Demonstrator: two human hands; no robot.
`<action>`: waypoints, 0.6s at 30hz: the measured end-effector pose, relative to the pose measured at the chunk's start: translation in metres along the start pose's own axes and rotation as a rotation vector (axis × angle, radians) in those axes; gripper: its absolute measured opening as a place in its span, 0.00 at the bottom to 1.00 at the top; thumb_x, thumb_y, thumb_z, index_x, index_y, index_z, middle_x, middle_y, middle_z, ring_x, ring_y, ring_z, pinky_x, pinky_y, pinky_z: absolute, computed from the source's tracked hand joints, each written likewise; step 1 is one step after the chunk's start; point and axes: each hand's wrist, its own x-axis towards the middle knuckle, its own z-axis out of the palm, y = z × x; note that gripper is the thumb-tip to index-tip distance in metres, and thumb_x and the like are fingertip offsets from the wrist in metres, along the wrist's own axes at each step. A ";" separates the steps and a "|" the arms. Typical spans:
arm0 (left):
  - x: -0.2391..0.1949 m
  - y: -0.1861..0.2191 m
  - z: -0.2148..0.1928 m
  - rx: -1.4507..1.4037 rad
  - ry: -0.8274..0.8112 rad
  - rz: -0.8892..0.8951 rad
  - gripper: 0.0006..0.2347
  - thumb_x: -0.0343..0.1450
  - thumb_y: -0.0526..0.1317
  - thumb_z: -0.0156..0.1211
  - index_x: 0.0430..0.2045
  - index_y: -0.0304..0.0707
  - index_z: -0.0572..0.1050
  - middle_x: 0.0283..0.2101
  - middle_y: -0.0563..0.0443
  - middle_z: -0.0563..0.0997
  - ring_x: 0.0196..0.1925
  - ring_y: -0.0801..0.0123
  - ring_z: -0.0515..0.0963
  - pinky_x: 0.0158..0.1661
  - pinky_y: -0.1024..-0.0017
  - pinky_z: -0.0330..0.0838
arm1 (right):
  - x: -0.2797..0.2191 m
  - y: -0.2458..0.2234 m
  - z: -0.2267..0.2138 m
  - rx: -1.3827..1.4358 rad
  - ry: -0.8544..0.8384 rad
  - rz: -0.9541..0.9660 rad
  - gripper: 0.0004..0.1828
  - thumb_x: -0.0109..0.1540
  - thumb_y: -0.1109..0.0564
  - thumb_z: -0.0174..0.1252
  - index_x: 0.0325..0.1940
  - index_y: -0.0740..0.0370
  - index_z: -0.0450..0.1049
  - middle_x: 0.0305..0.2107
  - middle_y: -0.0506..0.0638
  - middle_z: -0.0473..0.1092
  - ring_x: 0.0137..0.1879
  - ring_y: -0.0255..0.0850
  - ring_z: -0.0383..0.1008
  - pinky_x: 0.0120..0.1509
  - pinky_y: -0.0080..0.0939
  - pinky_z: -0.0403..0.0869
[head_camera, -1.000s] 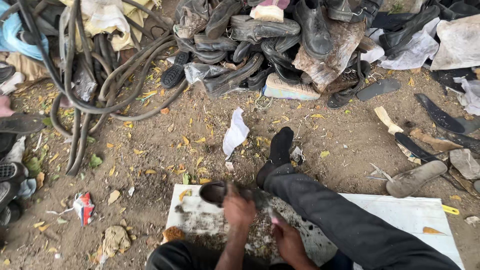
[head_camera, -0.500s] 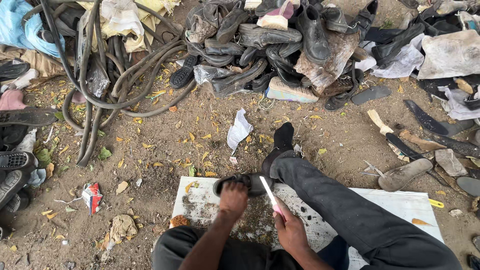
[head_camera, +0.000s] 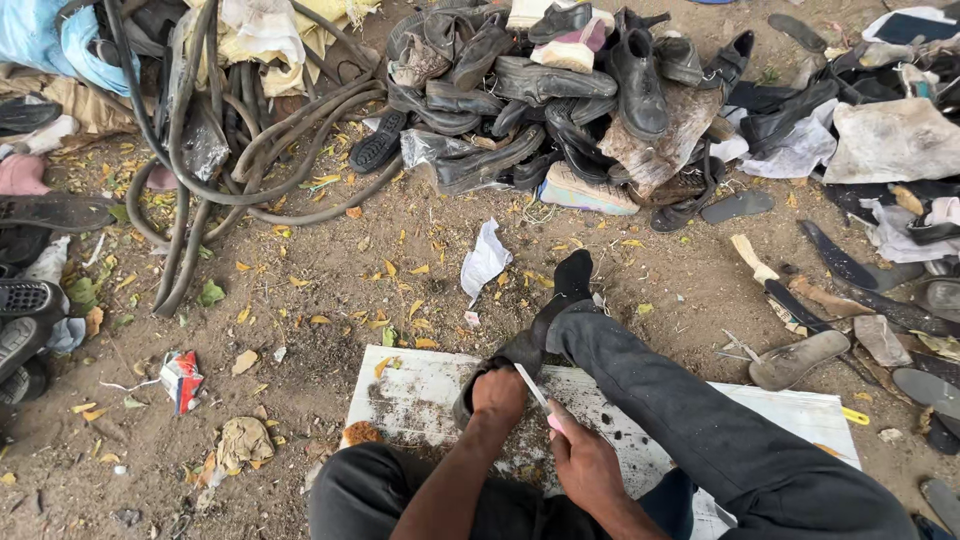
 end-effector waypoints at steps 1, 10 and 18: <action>-0.003 0.001 0.002 0.005 -0.035 -0.012 0.10 0.74 0.36 0.53 0.40 0.38 0.84 0.50 0.40 0.84 0.49 0.55 0.84 0.50 0.60 0.79 | -0.005 -0.001 0.002 0.006 -0.020 0.030 0.30 0.64 0.56 0.55 0.71 0.50 0.64 0.37 0.59 0.80 0.38 0.51 0.83 0.42 0.51 0.80; -0.053 0.001 -0.018 0.130 0.106 0.040 0.13 0.74 0.38 0.49 0.46 0.29 0.77 0.48 0.39 0.78 0.50 0.55 0.81 0.50 0.56 0.73 | -0.003 0.019 0.002 -0.124 0.010 -0.053 0.29 0.65 0.55 0.54 0.72 0.47 0.65 0.36 0.57 0.78 0.34 0.53 0.81 0.37 0.52 0.78; -0.052 -0.008 -0.020 0.067 0.225 0.142 0.09 0.72 0.35 0.52 0.40 0.31 0.79 0.46 0.38 0.80 0.45 0.54 0.83 0.51 0.57 0.74 | 0.054 -0.008 0.015 -0.394 -0.124 -0.186 0.37 0.57 0.64 0.54 0.72 0.57 0.62 0.32 0.59 0.77 0.28 0.50 0.78 0.29 0.50 0.75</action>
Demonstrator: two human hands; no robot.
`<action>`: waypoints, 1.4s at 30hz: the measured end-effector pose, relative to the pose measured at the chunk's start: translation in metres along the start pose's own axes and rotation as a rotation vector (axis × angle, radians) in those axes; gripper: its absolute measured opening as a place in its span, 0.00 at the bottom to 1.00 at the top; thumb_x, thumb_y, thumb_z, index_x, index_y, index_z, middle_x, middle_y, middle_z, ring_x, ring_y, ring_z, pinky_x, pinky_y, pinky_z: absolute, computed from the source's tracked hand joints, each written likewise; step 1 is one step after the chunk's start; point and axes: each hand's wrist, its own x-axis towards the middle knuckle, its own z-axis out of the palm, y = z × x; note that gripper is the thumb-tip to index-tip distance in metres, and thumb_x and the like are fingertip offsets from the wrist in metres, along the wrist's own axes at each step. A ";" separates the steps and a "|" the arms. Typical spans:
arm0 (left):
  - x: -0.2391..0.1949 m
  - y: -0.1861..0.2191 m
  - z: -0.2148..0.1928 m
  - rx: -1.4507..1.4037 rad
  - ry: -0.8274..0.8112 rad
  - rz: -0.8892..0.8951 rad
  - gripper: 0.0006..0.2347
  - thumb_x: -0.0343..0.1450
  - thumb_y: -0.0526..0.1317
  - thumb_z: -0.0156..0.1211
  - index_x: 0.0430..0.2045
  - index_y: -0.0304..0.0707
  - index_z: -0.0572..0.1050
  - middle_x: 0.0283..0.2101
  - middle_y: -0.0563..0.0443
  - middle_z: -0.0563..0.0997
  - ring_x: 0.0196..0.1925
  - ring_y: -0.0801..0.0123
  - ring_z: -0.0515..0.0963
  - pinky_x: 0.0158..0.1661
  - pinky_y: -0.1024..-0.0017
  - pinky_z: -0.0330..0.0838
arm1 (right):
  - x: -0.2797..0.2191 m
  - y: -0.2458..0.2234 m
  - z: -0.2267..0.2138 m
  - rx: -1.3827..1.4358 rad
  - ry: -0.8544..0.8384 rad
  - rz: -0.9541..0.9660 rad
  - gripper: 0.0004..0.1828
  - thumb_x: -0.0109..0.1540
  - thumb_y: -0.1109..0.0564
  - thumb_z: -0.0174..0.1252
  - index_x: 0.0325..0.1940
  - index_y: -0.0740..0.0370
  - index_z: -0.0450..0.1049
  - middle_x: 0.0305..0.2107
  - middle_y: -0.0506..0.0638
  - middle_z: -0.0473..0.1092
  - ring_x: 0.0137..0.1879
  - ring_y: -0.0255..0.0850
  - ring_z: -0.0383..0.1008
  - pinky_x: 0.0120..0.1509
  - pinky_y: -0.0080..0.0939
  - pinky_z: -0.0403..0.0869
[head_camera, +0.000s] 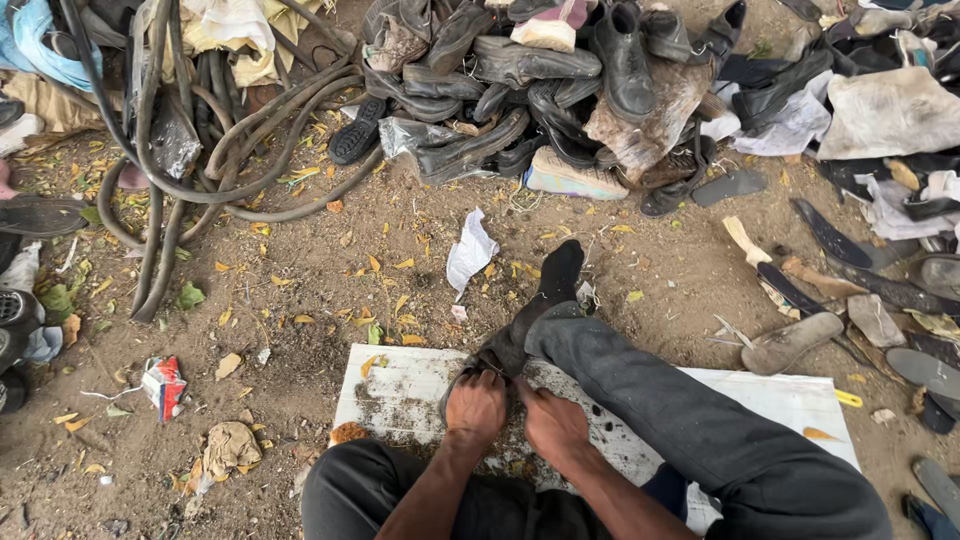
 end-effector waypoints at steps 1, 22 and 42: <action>0.000 -0.004 0.001 -0.004 0.020 0.021 0.09 0.72 0.34 0.52 0.40 0.31 0.79 0.46 0.38 0.80 0.43 0.54 0.83 0.50 0.57 0.75 | 0.002 -0.004 -0.001 -0.020 -0.079 0.029 0.38 0.58 0.65 0.54 0.74 0.59 0.60 0.33 0.59 0.77 0.28 0.47 0.78 0.27 0.48 0.75; 0.005 -0.027 -0.007 -0.453 0.020 -0.172 0.07 0.71 0.40 0.63 0.29 0.36 0.82 0.35 0.45 0.84 0.29 0.59 0.84 0.33 0.61 0.80 | -0.035 0.032 0.071 0.581 -0.086 0.234 0.25 0.68 0.58 0.52 0.71 0.57 0.67 0.34 0.55 0.79 0.26 0.34 0.74 0.27 0.44 0.75; 0.013 -0.045 0.023 -0.520 0.256 -0.072 0.03 0.67 0.33 0.63 0.24 0.35 0.83 0.28 0.48 0.83 0.23 0.64 0.80 0.24 0.64 0.77 | -0.007 -0.034 0.014 1.006 -0.418 0.726 0.22 0.70 0.57 0.50 0.69 0.50 0.69 0.21 0.46 0.67 0.20 0.31 0.57 0.22 0.34 0.59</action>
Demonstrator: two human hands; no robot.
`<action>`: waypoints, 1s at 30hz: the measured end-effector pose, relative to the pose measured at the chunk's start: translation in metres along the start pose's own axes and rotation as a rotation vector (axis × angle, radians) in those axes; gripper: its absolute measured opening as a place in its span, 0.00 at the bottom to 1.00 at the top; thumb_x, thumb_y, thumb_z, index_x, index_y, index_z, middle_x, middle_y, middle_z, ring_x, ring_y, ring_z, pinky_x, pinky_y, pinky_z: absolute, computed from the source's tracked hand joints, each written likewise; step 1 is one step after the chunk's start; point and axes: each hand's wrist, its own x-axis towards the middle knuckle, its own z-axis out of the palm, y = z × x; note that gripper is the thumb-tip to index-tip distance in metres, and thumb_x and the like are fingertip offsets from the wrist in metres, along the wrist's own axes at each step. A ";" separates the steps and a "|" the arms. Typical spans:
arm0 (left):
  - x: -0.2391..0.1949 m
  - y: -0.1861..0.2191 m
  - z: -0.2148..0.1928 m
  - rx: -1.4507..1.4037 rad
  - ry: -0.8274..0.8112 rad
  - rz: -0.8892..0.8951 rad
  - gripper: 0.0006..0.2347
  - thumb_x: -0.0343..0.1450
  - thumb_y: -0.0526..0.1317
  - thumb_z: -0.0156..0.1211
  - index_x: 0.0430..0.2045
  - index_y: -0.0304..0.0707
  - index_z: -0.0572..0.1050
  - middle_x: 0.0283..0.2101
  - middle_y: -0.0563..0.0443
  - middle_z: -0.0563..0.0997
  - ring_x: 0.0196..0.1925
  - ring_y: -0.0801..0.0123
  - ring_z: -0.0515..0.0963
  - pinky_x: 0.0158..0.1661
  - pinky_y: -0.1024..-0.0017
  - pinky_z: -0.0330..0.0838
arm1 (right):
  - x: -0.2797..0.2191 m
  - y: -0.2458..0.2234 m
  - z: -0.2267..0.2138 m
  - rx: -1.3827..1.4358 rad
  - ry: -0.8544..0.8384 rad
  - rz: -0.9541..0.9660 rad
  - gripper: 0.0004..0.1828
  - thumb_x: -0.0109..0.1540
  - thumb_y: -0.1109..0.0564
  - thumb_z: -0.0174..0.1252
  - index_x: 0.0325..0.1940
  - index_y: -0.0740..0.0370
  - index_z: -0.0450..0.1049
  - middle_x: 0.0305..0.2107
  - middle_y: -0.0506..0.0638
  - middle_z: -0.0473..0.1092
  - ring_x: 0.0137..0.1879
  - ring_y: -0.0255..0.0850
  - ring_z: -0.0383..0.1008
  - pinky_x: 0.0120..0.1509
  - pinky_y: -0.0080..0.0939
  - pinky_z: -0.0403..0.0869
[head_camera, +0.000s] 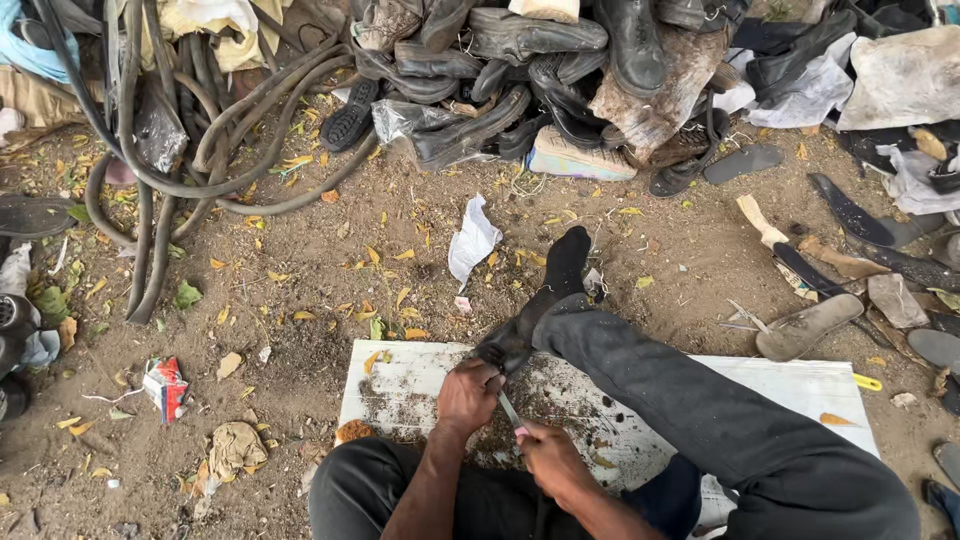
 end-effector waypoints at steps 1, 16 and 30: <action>-0.003 0.001 0.001 0.003 -0.013 -0.009 0.04 0.67 0.31 0.62 0.24 0.36 0.83 0.28 0.48 0.83 0.23 0.65 0.81 0.24 0.64 0.78 | 0.001 0.007 0.004 0.030 0.029 -0.016 0.22 0.69 0.58 0.52 0.68 0.51 0.69 0.22 0.47 0.69 0.20 0.31 0.59 0.22 0.34 0.60; -0.008 0.009 -0.005 -0.228 0.197 0.120 0.03 0.64 0.34 0.69 0.26 0.34 0.84 0.31 0.44 0.85 0.28 0.61 0.84 0.30 0.64 0.80 | 0.025 0.035 0.039 -0.475 0.204 -0.334 0.13 0.67 0.57 0.55 0.52 0.61 0.79 0.36 0.59 0.79 0.38 0.50 0.79 0.43 0.51 0.76; -0.021 0.026 -0.045 0.172 -0.234 0.023 0.14 0.67 0.35 0.64 0.44 0.27 0.77 0.40 0.35 0.82 0.29 0.51 0.83 0.27 0.58 0.80 | -0.023 0.052 0.034 0.036 0.079 -0.148 0.20 0.66 0.58 0.55 0.63 0.53 0.74 0.25 0.55 0.75 0.24 0.37 0.68 0.29 0.40 0.68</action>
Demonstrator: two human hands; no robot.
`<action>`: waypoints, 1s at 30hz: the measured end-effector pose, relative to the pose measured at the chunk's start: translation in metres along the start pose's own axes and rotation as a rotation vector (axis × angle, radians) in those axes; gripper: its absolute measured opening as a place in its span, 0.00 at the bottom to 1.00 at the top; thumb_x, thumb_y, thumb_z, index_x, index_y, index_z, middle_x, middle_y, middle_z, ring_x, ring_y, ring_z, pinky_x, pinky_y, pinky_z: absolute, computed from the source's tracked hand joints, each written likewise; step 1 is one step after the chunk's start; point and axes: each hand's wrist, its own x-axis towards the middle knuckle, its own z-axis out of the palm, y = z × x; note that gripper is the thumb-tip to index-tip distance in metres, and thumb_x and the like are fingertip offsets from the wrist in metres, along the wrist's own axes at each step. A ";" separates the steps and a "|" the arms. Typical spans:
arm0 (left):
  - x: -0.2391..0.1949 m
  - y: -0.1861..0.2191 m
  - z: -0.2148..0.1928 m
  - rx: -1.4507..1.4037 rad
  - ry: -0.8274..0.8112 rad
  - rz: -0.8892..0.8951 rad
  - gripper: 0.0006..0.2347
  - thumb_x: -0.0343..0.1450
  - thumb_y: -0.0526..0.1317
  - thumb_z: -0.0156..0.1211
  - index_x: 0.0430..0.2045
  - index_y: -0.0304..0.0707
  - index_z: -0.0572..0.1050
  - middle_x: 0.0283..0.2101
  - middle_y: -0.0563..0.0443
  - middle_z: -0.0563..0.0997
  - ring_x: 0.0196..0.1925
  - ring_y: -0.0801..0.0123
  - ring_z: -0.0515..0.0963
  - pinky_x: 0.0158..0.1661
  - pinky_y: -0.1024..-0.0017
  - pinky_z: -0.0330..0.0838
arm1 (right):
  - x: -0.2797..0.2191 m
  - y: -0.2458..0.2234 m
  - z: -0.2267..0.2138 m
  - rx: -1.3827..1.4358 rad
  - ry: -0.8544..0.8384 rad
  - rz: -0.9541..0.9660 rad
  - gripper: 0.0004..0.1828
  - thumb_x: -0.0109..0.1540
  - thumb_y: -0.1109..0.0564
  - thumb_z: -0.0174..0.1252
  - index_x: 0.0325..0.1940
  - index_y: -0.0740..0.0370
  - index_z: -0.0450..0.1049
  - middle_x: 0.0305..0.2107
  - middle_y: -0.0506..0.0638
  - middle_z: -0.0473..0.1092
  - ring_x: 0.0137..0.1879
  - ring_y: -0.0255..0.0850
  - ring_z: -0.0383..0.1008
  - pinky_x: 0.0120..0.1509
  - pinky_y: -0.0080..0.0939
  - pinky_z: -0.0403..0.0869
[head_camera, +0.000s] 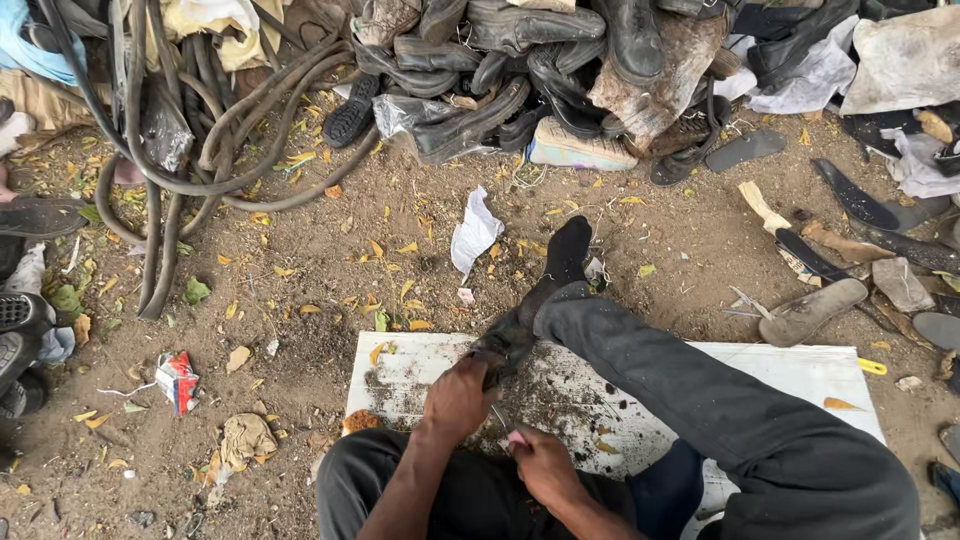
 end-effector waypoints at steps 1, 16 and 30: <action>-0.005 -0.001 0.002 0.153 -0.005 0.046 0.15 0.66 0.34 0.64 0.44 0.24 0.77 0.42 0.31 0.80 0.31 0.45 0.83 0.30 0.54 0.81 | 0.001 0.003 0.002 -0.013 -0.009 0.002 0.20 0.66 0.58 0.55 0.63 0.52 0.72 0.26 0.54 0.76 0.24 0.37 0.69 0.29 0.41 0.68; 0.005 0.053 0.109 -0.468 0.529 -0.124 0.03 0.63 0.32 0.65 0.23 0.28 0.79 0.32 0.35 0.81 0.34 0.47 0.80 0.36 0.56 0.74 | 0.021 0.030 -0.063 -0.596 0.085 -0.226 0.09 0.67 0.62 0.50 0.42 0.66 0.76 0.30 0.64 0.74 0.36 0.60 0.75 0.44 0.59 0.73; 0.008 0.055 0.093 -1.512 0.432 -0.471 0.06 0.66 0.26 0.67 0.20 0.34 0.77 0.24 0.56 0.76 0.25 0.74 0.73 0.29 0.75 0.69 | -0.022 0.038 -0.029 -0.441 0.281 -0.423 0.10 0.62 0.60 0.55 0.45 0.62 0.77 0.33 0.65 0.76 0.40 0.62 0.79 0.43 0.56 0.76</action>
